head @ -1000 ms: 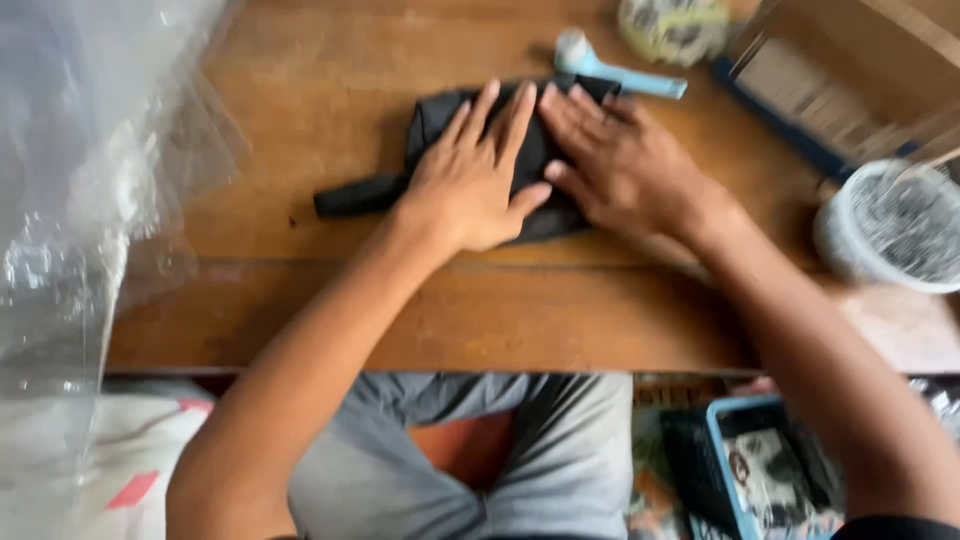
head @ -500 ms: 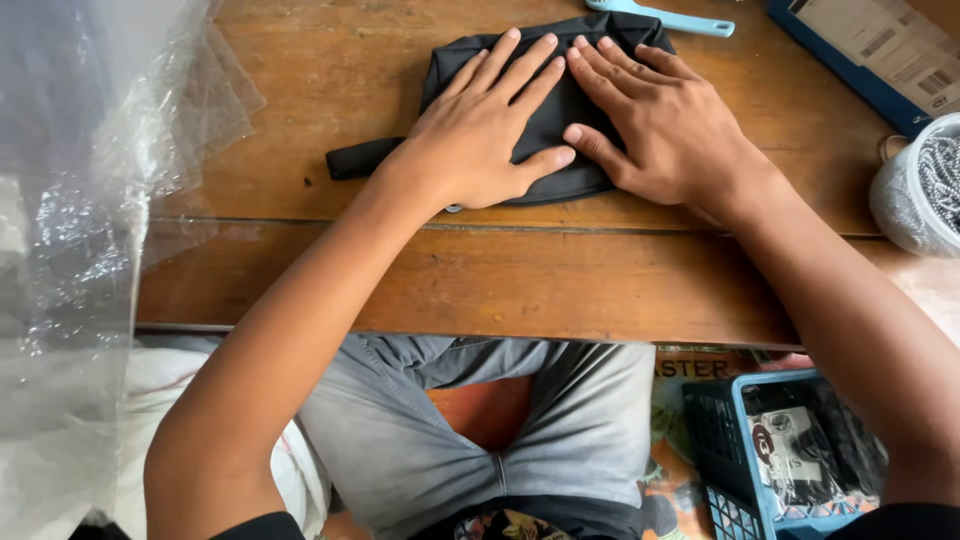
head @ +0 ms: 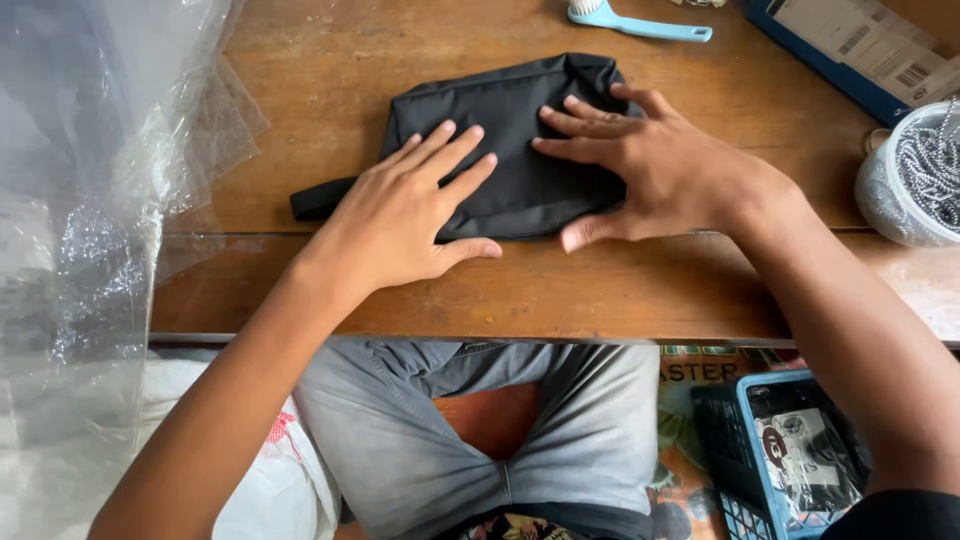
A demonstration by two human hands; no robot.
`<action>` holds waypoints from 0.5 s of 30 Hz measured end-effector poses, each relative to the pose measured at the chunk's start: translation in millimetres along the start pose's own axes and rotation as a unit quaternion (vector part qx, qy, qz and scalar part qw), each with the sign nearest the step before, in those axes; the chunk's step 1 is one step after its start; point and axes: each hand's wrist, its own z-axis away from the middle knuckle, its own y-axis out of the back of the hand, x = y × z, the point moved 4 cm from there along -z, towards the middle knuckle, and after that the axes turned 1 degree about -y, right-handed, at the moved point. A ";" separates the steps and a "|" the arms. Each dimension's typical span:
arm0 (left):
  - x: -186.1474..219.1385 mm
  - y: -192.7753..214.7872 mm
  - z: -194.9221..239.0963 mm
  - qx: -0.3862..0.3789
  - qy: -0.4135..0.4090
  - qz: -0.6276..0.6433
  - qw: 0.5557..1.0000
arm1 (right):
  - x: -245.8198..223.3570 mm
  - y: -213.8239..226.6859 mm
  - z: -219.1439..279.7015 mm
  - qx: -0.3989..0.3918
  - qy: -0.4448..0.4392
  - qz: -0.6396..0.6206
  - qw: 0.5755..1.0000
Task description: The person cleans a black bag with a light blue brush, then attaches a metal ring to the bag's strap. They place a sticker on the bag and attach a keychain with a cartoon character to the ring.
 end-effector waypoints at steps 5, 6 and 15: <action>7.8 20.8 0.2 0.064 -0.042 -0.158 0.985 | -8.9 9.7 0.7 0.030 0.009 0.024 0.999; 7.9 31.1 -0.1 0.092 -0.035 -0.131 0.986 | -12.5 16.0 0.8 0.068 0.020 0.028 0.997; -22.2 147.5 -11.4 0.056 0.035 0.140 0.988 | -8.4 32.3 16.3 0.360 -0.018 -0.043 0.932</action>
